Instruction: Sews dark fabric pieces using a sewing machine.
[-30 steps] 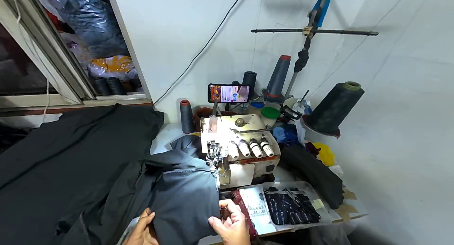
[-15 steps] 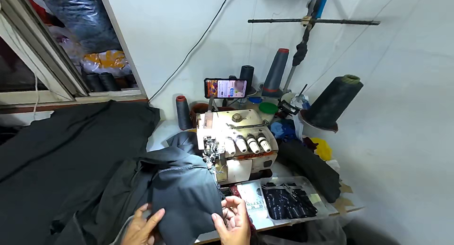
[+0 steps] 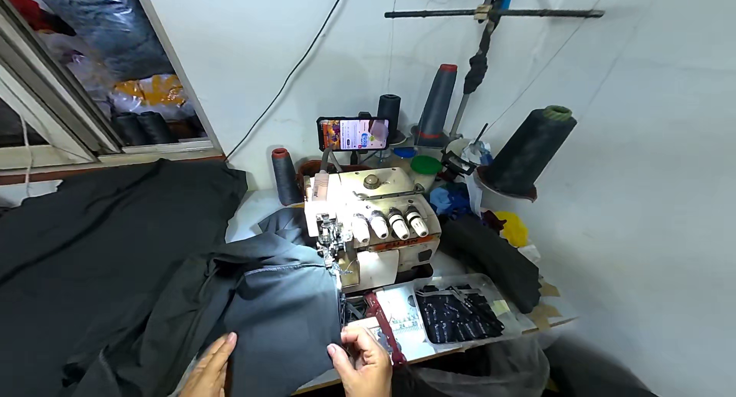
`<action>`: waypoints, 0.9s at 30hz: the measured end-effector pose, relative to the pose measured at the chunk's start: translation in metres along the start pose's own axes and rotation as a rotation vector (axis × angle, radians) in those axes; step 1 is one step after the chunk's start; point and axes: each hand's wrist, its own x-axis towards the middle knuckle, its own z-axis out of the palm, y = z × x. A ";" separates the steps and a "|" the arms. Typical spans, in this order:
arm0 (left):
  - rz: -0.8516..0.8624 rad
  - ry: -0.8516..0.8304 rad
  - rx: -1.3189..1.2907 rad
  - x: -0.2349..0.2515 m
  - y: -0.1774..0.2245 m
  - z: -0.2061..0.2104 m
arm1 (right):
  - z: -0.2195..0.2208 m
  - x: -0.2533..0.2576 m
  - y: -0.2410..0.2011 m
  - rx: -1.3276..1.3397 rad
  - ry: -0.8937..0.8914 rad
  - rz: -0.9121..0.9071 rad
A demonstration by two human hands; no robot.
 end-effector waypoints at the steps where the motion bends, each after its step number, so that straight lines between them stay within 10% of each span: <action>1: -0.072 -0.048 -0.064 -0.002 0.003 0.001 | -0.003 0.000 -0.003 -0.007 -0.024 0.048; 9: 0.142 0.007 -0.132 0.006 0.011 0.006 | -0.016 -0.001 -0.021 -0.087 -0.086 -0.088; 14: -0.094 -0.059 -0.313 0.007 0.012 0.003 | -0.021 -0.001 -0.015 -0.020 -0.092 0.050; 27: 0.245 -0.005 0.047 0.014 0.015 -0.010 | -0.018 0.002 -0.010 0.140 -0.013 0.335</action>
